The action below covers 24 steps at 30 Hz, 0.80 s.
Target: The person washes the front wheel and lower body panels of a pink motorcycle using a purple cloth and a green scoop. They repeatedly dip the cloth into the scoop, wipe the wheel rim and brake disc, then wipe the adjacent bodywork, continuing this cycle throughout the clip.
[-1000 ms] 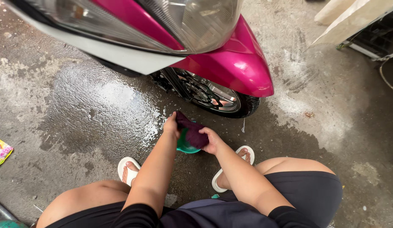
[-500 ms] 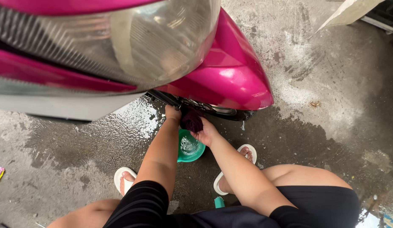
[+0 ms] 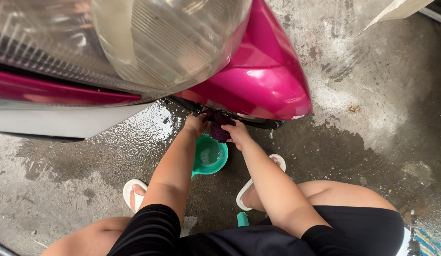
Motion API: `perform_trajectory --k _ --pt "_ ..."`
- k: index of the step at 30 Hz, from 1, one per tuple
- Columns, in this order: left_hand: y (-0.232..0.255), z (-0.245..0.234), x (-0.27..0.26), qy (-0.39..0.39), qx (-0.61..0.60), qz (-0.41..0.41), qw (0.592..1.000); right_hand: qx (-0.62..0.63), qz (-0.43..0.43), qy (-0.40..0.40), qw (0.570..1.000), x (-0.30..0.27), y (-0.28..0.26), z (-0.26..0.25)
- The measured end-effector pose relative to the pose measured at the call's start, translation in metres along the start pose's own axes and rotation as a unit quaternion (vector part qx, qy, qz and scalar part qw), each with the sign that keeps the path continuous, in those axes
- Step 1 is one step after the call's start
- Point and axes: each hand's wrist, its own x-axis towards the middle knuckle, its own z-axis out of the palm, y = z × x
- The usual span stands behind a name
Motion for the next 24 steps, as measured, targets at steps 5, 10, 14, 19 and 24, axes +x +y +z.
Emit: perform_trajectory --k 5,10,14,19,24 --pt "0.015 0.008 -0.032 0.133 0.421 0.240 0.865 0.027 -0.021 0.006 0.999 0.007 0.017 0.004" --pt "0.031 0.010 -0.063 0.040 0.650 0.464 0.601 0.069 -0.109 -0.016 0.992 0.021 0.029 0.018" --pt "0.051 0.035 -0.047 0.029 0.718 0.322 0.616 0.071 -0.041 0.020 0.996 0.010 0.015 0.033" --pt "0.047 0.044 -0.039 -0.041 0.726 0.196 0.657 0.082 -0.040 0.030 0.995 0.006 0.009 0.034" --pt "0.068 0.010 -0.056 -0.140 0.718 0.339 0.592 0.109 -0.056 0.013 0.992 0.013 0.020 0.032"
